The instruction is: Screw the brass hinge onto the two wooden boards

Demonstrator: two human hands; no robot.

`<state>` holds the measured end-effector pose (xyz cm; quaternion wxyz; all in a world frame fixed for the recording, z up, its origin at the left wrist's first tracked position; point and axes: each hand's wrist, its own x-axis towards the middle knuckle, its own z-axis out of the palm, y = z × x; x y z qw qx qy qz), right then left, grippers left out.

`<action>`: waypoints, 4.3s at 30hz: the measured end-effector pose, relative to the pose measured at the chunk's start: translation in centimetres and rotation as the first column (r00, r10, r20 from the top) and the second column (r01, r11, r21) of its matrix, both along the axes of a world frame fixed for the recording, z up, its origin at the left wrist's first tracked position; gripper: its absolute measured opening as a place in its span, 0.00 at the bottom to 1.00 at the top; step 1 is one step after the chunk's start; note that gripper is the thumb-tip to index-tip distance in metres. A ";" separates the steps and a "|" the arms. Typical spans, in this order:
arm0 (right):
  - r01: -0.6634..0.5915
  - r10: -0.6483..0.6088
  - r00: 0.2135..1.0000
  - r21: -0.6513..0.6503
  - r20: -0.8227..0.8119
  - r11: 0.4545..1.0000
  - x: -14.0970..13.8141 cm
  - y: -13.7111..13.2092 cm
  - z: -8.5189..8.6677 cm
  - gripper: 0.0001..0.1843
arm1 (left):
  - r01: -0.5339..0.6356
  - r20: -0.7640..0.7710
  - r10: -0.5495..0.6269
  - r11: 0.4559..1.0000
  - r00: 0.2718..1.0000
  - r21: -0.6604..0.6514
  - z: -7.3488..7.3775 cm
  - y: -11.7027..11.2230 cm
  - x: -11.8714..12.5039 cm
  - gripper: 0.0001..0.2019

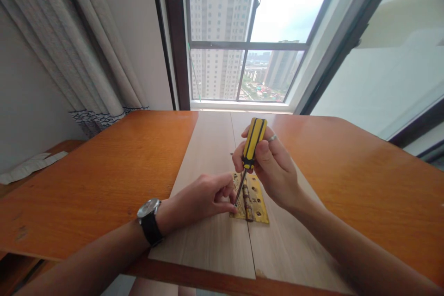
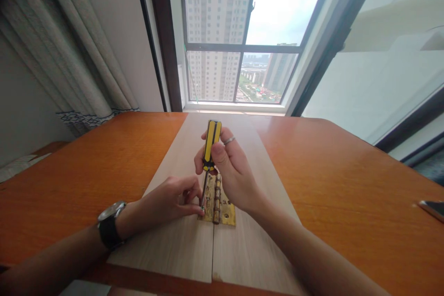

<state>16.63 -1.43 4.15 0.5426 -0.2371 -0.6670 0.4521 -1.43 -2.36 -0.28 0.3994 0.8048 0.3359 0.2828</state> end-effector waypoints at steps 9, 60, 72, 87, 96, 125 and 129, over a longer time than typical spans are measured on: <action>0.012 -0.013 0.999 0.017 0.051 1.000 -0.1 -0.1 0.0 0.19 | 0.024 -0.069 -0.018 0.996 0.997 0.086 -0.1 0.3 -0.1 0.14; 0.173 -0.270 0.943 0.405 0.196 0.898 1.2 0.9 -1.2 0.26 | 0.109 -0.133 -0.076 0.957 0.988 0.267 -0.2 0.3 -0.4 0.09; 0.001 -0.070 0.981 0.357 0.180 0.934 0.7 0.2 -0.2 0.25 | -0.249 0.262 0.179 0.933 0.948 0.262 1.4 1.6 -2.0 0.13; -0.073 0.032 0.989 0.284 0.145 0.956 0.7 0.3 0.0 0.11 | -0.009 0.391 -0.137 0.937 0.910 0.348 9.6 2.6 2.4 0.18; 0.235 -0.292 0.951 0.373 0.104 0.898 0.3 1.1 -1.9 0.14 | 0.093 0.285 -0.240 0.889 0.928 0.448 10.0 2.6 4.1 0.17; -0.169 0.161 0.985 0.145 0.063 0.975 0.5 0.3 0.0 0.15 | -0.167 0.530 -0.040 0.927 0.847 0.336 6.6 2.4 3.4 0.24; -0.119 0.111 0.991 0.120 0.072 0.986 0.5 0.4 0.0 0.14 | -0.192 0.533 -0.007 0.929 0.846 0.317 6.2 2.6 3.4 0.25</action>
